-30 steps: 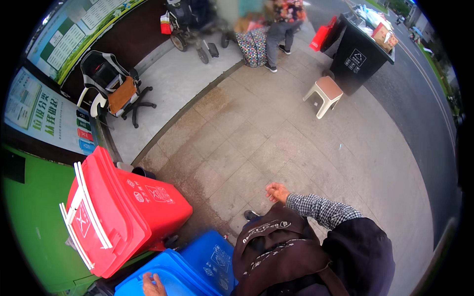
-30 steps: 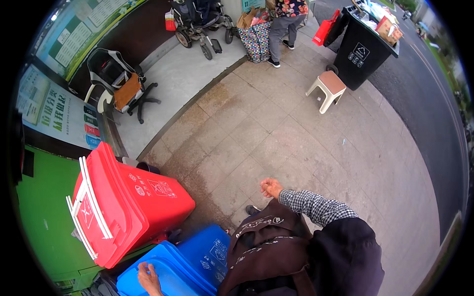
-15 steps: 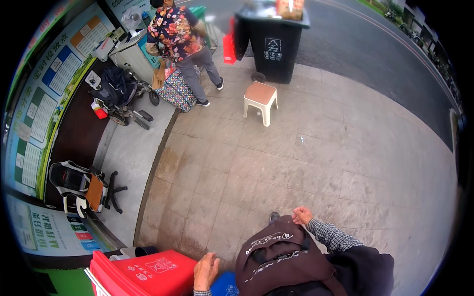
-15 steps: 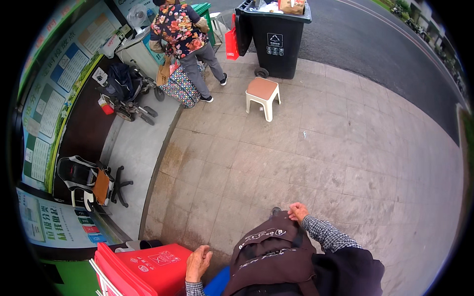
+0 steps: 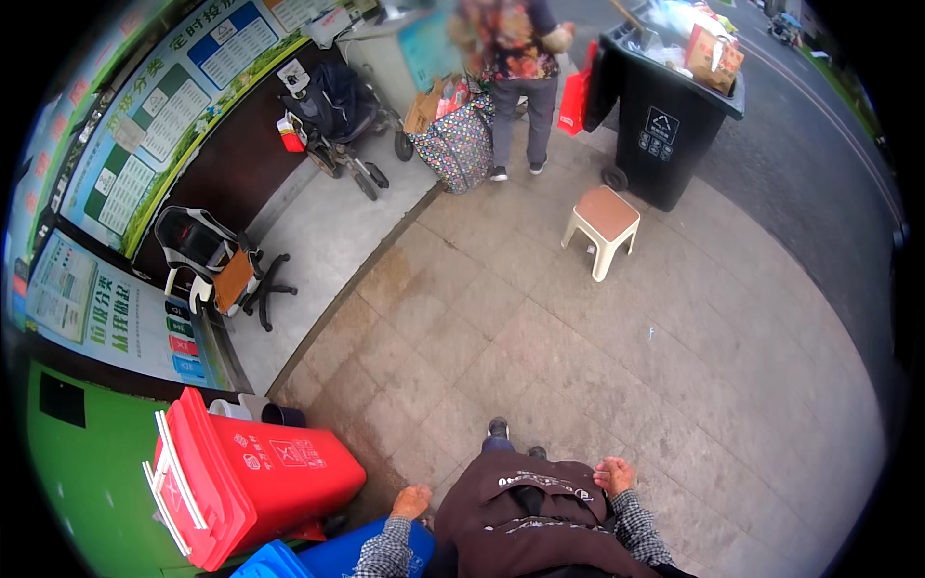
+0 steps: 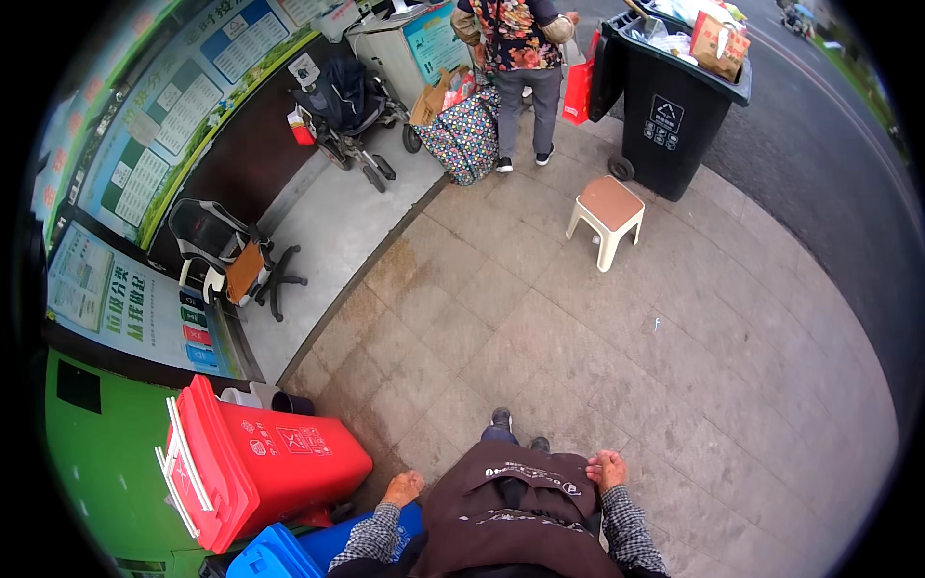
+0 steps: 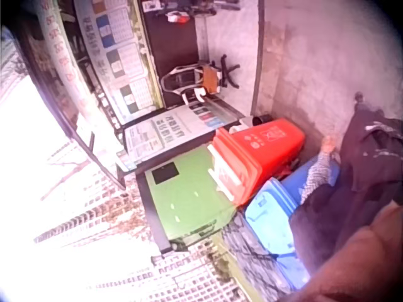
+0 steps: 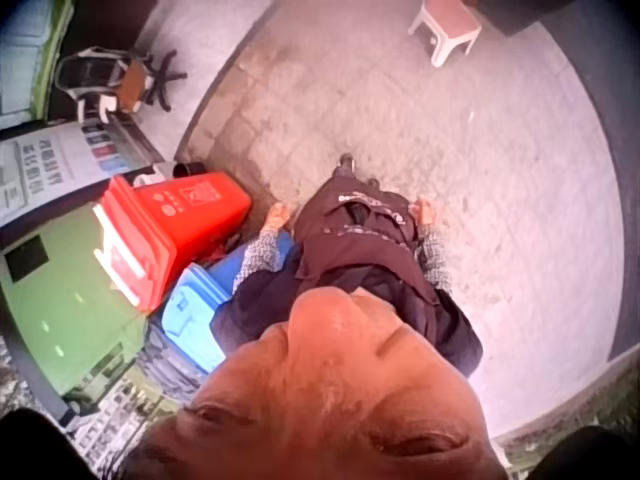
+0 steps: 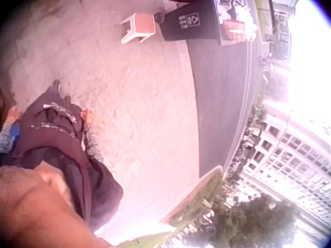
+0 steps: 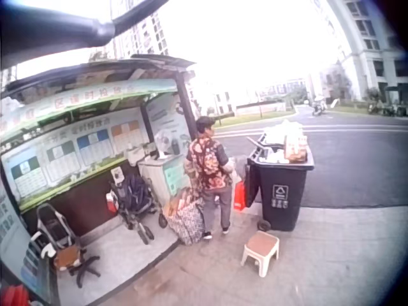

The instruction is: The person unscrews bolts from a white plastic panel by hand, then pulls apart sections of a white metal frame before placing the components into blue recycling bins.

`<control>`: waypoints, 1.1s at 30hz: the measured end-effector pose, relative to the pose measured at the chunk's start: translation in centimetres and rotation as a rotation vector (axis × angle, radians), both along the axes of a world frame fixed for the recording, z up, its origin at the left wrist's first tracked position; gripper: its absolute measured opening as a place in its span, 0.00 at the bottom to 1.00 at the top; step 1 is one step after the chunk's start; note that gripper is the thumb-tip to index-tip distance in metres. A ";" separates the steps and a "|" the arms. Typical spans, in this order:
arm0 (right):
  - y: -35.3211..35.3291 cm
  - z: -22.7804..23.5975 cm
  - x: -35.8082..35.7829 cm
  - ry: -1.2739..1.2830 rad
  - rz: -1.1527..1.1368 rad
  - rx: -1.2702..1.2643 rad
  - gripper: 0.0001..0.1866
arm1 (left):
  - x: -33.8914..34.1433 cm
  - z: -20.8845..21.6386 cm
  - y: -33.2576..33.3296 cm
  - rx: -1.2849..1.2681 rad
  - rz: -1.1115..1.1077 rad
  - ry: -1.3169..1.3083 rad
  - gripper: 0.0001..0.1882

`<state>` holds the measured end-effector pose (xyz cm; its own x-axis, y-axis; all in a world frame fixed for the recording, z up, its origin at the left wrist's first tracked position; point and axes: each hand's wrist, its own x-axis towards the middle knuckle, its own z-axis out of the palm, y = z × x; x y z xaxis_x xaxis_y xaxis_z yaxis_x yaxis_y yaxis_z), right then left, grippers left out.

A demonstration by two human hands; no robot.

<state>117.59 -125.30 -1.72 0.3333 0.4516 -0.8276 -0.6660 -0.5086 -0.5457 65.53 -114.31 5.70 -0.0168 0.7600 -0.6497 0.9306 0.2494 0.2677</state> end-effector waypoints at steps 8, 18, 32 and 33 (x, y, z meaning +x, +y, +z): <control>8.2 -1.3 3.7 -0.024 0.071 0.046 0.13 | 3.5 0.4 -4.5 -0.340 0.331 -0.026 0.16; 15.2 4.7 17.3 -0.247 -0.219 0.022 0.13 | 17.2 -10.9 26.9 -0.092 -0.159 -0.285 0.19; 3.5 -11.3 17.2 -0.591 -0.165 -0.409 0.15 | 47.4 -3.7 53.2 0.006 -0.122 -0.465 0.14; 2.8 -12.7 19.9 -0.578 -0.167 -0.393 0.15 | 49.8 -4.3 51.4 -0.046 -0.127 -0.451 0.13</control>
